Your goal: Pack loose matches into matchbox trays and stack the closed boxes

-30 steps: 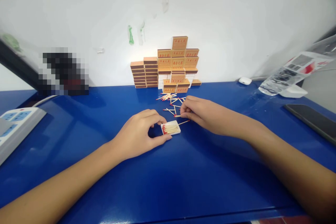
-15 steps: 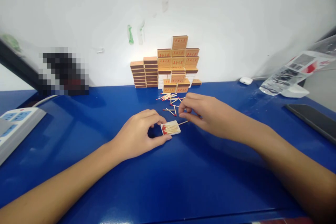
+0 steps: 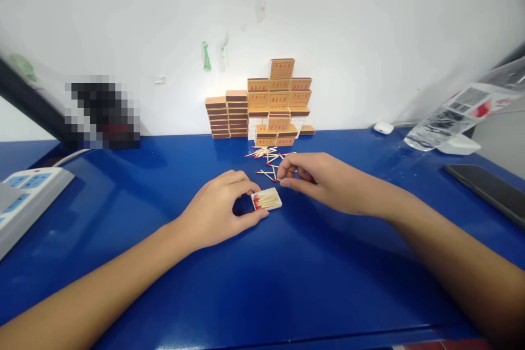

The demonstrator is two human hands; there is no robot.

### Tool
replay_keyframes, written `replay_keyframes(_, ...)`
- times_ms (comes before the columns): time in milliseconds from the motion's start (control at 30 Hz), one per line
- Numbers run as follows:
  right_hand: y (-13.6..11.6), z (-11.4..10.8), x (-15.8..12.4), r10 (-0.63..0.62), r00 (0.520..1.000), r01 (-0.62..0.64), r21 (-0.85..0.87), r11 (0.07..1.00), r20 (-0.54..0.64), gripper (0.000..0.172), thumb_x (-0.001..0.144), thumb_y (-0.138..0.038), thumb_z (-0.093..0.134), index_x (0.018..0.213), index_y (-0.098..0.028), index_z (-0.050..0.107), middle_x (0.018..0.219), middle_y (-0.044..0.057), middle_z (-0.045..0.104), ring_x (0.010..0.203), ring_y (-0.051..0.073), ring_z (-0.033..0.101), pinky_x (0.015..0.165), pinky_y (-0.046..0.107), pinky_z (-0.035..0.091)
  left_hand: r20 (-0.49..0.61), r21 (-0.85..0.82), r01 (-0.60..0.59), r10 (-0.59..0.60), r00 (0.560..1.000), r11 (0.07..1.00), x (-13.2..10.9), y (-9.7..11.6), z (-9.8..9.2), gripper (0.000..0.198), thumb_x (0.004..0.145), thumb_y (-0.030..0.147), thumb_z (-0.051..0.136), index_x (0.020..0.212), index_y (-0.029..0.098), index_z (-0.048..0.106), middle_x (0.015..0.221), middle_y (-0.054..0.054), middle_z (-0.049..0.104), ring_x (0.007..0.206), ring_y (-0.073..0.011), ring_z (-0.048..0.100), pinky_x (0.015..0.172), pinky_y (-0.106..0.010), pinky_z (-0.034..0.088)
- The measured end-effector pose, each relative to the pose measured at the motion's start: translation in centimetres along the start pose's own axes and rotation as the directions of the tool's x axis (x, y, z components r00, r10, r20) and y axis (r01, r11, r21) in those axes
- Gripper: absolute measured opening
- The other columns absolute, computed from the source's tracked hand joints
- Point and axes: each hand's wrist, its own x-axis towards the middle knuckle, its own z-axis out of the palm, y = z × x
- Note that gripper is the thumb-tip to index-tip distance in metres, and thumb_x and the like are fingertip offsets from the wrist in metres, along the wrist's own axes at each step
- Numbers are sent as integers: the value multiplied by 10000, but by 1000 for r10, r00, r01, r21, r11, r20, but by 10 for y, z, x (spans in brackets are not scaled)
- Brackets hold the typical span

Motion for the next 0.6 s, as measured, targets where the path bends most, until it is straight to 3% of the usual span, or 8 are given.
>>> replay_keyframes(267, -7, 5, -5, -13, 991, 9, 34, 999, 133, 245, 1062, -371, 517, 1074, -217, 707, 983, 48, 729, 804, 186, 609, 740, 321, 422, -3, 18, -2, 2, 1000, 1000, -1, -1, -1, 238, 922, 364, 775, 1102, 213, 741, 1004, -34, 700, 927, -211, 636, 822, -368, 515)
replay_keyframes(600, -5, -1, -7, -16, 994, 14, 22, 1000, 108, 259, 1050, -363, 519, 1058, -226, 739, 997, 57, 745, 835, 206, 634, 766, 347, 458, 0, 12, -9, 9, 1000, 1000, 0, -1, 0, 230, 919, 348, 778, 1103, 216, 738, 1033, -40, 711, 946, -220, 642, 838, -373, 517)
